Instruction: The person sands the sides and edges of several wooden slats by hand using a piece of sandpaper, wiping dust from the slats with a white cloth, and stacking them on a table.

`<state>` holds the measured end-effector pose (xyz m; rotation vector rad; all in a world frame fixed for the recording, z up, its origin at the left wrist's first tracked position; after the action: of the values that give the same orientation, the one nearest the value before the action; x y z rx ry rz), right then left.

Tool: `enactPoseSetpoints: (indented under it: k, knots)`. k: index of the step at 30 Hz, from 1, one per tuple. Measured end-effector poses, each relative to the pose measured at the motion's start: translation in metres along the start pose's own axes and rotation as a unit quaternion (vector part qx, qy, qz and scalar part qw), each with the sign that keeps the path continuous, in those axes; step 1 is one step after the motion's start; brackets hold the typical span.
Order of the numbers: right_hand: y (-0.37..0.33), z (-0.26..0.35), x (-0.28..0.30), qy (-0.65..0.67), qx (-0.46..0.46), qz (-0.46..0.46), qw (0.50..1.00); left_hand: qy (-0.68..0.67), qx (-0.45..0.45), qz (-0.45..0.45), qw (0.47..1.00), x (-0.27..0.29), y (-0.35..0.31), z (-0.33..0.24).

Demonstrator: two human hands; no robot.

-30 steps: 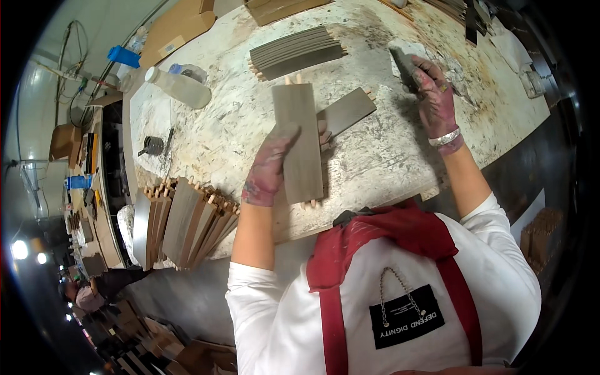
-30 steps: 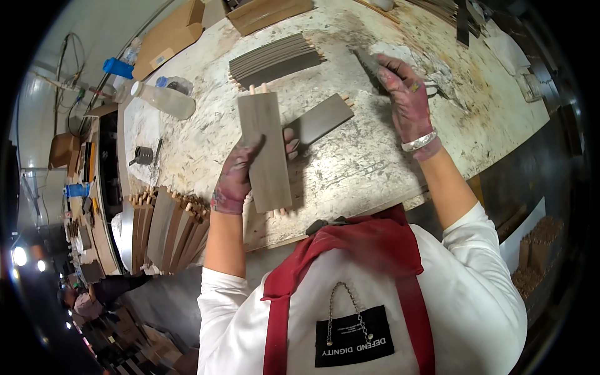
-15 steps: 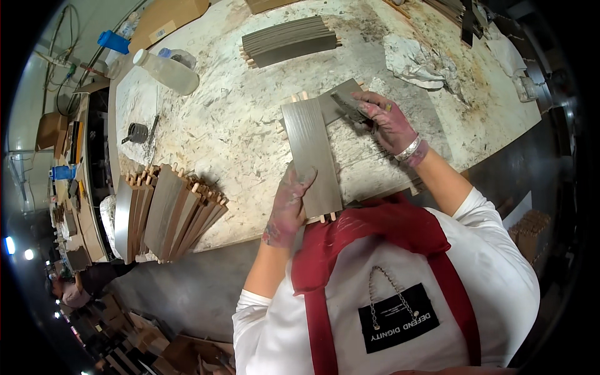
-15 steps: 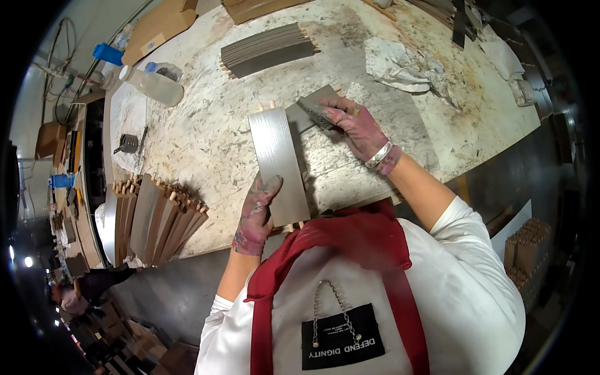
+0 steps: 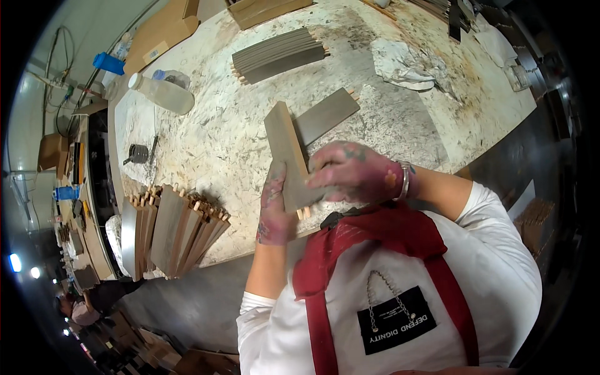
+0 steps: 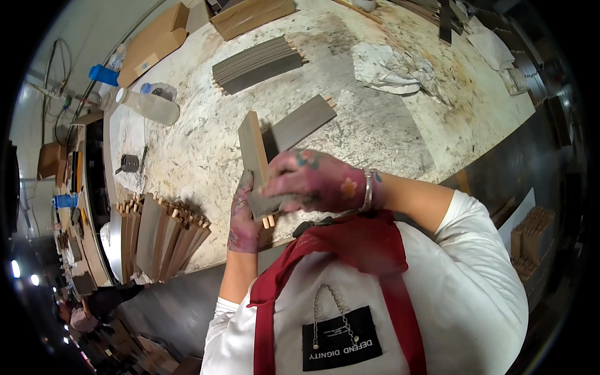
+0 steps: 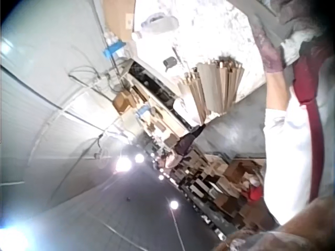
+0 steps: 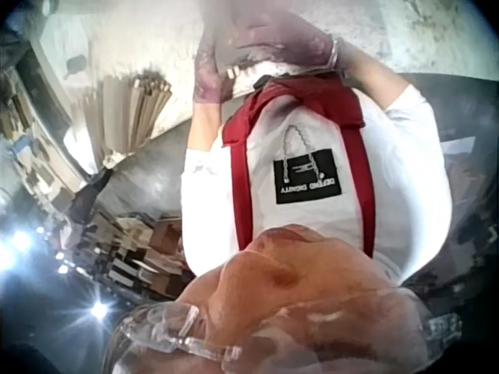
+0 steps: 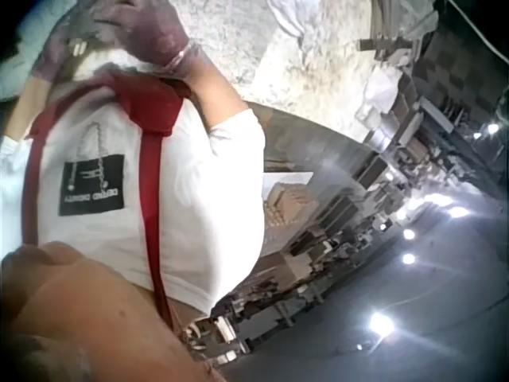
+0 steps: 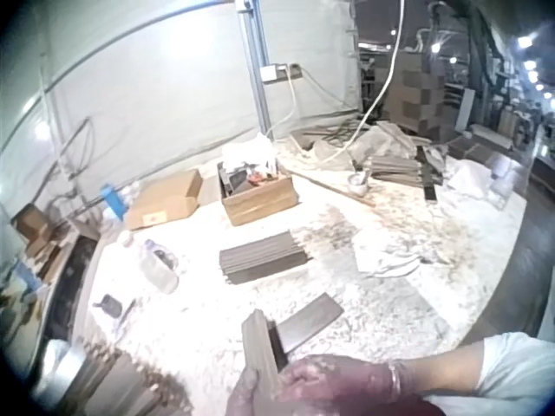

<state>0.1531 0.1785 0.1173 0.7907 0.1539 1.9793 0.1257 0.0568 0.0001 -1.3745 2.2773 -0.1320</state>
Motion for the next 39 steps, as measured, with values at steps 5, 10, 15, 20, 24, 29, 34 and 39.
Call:
enactPoseSetpoints:
  k: [5,10,15,20,24,29,34,39]
  knots:
    - [0.017,-0.020,0.005,-0.103,0.017,0.003,0.995,0.002,-0.007,-0.011,1.000,-0.003,-0.003,-0.010]
    - [0.048,-0.083,0.078,-0.196,-0.019,-0.140,0.970,-0.050,0.080,-0.045,0.995,0.012,-0.010,0.017]
    - [0.038,-0.069,0.095,-0.065,-0.016,-0.227,0.972,-0.120,0.065,-0.015,0.991,0.012,-0.002,0.009]
    - [0.032,-0.041,0.042,0.049,-0.062,-0.117,0.990,-0.284,0.012,0.069,0.956,0.025,0.022,0.030]
    - [0.035,0.008,-0.003,-0.048,0.024,-0.003,0.999,0.063,-0.013,-0.036,0.997,0.022,0.016,0.001]
    - [0.040,-0.017,-0.024,-0.099,0.046,0.044,0.993,0.309,-0.118,0.003,0.944,-0.001,0.004,-0.031]
    - [0.072,-0.067,0.049,-0.201,-0.011,-0.110,0.973,-0.238,0.016,0.058,0.969,-0.005,0.014,0.000]
    - [0.056,0.005,0.027,-0.274,0.172,-0.083,0.942,-0.440,0.037,0.191,0.877,-0.006,0.021,0.025]
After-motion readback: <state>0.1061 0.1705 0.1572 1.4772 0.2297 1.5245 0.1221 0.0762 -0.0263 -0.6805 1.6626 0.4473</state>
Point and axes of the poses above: each hand's wrist, its own y-axis towards the middle knuckle, its own x-axis out of the back of the hand, z = x × y, the point moved 10 cm from there along y, towards the middle knuckle, and after that the axes turned 13 degrees about y, right-handed, at the moved point
